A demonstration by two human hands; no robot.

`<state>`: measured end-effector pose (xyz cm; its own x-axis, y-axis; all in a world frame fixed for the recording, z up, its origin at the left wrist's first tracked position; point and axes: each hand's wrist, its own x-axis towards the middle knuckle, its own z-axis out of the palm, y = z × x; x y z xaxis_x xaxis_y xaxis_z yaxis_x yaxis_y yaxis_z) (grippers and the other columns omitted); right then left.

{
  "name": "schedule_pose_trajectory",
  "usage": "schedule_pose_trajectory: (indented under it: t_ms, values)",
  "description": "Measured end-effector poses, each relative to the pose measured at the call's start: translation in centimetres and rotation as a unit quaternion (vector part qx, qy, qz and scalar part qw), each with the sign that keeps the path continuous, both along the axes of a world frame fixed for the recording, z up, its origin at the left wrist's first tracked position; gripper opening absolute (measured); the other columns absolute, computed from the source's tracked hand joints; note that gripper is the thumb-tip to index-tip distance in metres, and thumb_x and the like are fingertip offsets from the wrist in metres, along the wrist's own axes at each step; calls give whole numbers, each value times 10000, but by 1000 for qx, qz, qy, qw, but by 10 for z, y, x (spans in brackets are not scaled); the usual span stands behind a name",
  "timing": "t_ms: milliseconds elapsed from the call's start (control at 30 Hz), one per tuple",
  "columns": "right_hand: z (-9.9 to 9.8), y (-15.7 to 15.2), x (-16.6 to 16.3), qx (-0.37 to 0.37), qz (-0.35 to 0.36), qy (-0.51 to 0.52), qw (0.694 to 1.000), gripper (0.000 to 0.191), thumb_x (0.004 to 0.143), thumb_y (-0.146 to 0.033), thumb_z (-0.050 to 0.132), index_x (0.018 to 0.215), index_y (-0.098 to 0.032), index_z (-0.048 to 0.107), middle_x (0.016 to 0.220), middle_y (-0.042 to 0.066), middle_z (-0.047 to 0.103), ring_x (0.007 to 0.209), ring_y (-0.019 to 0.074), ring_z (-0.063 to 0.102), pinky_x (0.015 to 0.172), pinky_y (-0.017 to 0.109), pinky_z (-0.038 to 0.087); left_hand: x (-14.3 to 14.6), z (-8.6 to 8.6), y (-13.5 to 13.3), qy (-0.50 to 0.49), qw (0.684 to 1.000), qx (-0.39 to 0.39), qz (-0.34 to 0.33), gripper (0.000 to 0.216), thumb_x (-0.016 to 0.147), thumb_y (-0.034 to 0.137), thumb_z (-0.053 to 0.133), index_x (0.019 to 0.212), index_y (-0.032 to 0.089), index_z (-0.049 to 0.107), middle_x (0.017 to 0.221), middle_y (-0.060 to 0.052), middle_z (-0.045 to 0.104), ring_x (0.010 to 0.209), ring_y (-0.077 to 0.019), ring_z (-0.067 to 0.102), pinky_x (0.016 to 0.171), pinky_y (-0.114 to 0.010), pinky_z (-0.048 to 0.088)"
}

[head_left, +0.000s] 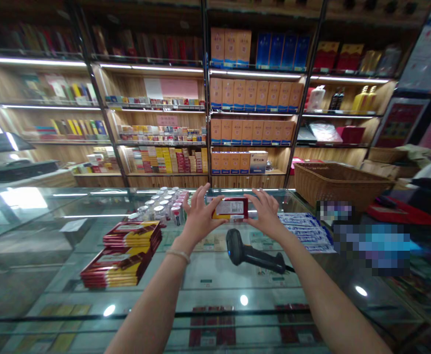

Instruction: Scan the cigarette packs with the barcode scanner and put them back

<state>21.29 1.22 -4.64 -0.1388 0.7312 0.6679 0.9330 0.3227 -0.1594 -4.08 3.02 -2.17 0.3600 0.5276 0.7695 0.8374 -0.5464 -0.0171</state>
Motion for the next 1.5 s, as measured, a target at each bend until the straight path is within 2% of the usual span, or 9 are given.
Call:
schedule_pose_trajectory:
  t_ms: [133, 300, 533, 800, 967, 1033, 1167, 1300, 1500]
  values:
    - [4, -4, -1, 18, 24, 4, 1000, 639, 793, -370, 770, 1386, -288, 548, 1606, 111, 419, 1528, 337, 283, 1207, 592, 186, -1, -2, 3, 1, 1000, 2, -1, 706, 696, 551, 865, 1345, 369, 655, 1664, -122, 318, 1499, -425, 312, 1233, -634, 75]
    - [14, -13, -6, 35, 73, 2, 997, 655, 794, -446, 768, 1378, -271, 529, 1604, 123, 416, 1515, 328, 311, 1199, 574, 242, -4, -4, 6, 8, 1000, 7, 12, 704, 715, 513, 858, 1364, 354, 637, 1655, -136, 325, 1501, -415, 309, 1232, -636, 87]
    - [23, -27, -19, 68, 124, -8, 990, 659, 792, -432, 760, 1382, -274, 513, 1621, 118, 389, 1511, 320, 311, 1211, 570, 228, 2, -2, 0, 27, 999, -8, 18, 705, 748, 448, 846, 1403, 354, 603, 1663, -152, 318, 1498, -411, 326, 1218, -656, 102]
    - [21, -25, -21, 134, 91, 53, 985, 623, 781, -440, 753, 1319, -244, 508, 1579, 156, 429, 1469, 335, 371, 1177, 555, 272, 3, 2, 0, 8, 999, -28, 31, 748, 766, 452, 829, 1456, 338, 564, 1697, -155, 254, 1540, -421, 240, 1222, -670, 105]
    - [19, -24, -24, 161, 62, 62, 983, 605, 771, -431, 738, 1289, -231, 500, 1569, 178, 422, 1460, 352, 374, 1170, 576, 263, 10, 14, -7, -55, 998, -39, -12, 337, 908, 461, 666, 1216, 344, 740, 1673, -84, 329, 1540, -390, 234, 1215, -667, 169]
    - [16, -24, -29, 167, 60, 51, 983, 588, 777, -419, 720, 1284, -223, 494, 1571, 188, 413, 1477, 356, 353, 1183, 586, 241, 17, 17, -15, -68, 997, -33, -32, 262, 909, 496, 661, 1084, 345, 786, 1639, -68, 395, 1528, -384, 253, 1214, -678, 153]
    - [12, -24, -39, 185, 56, 16, 981, 537, 807, -366, 658, 1293, -212, 488, 1565, 195, 418, 1505, 343, 323, 1206, 583, 201, 31, 18, -28, -69, 995, -30, -61, 232, 840, 528, 744, 907, 314, 805, 1612, -64, 443, 1524, -385, 255, 1213, -698, 115]
    - [10, -23, -43, 199, 64, -21, 978, 539, 822, -357, 649, 1312, -188, 498, 1560, 203, 421, 1511, 338, 306, 1219, 572, 178, 35, 17, -32, -89, 994, -25, -54, 193, 806, 471, 793, 785, 279, 786, 1587, -66, 485, 1508, -388, 287, 1205, -709, 121]
    - [8, -22, -50, 205, 62, -36, 976, 535, 870, -397, 645, 1349, -196, 516, 1566, 193, 425, 1503, 340, 312, 1217, 576, 180, 39, 14, -30, -122, 992, -23, -37, 175, 866, 333, 716, 716, 251, 756, 1580, -30, 503, 1508, -388, 302, 1201, -730, 125]
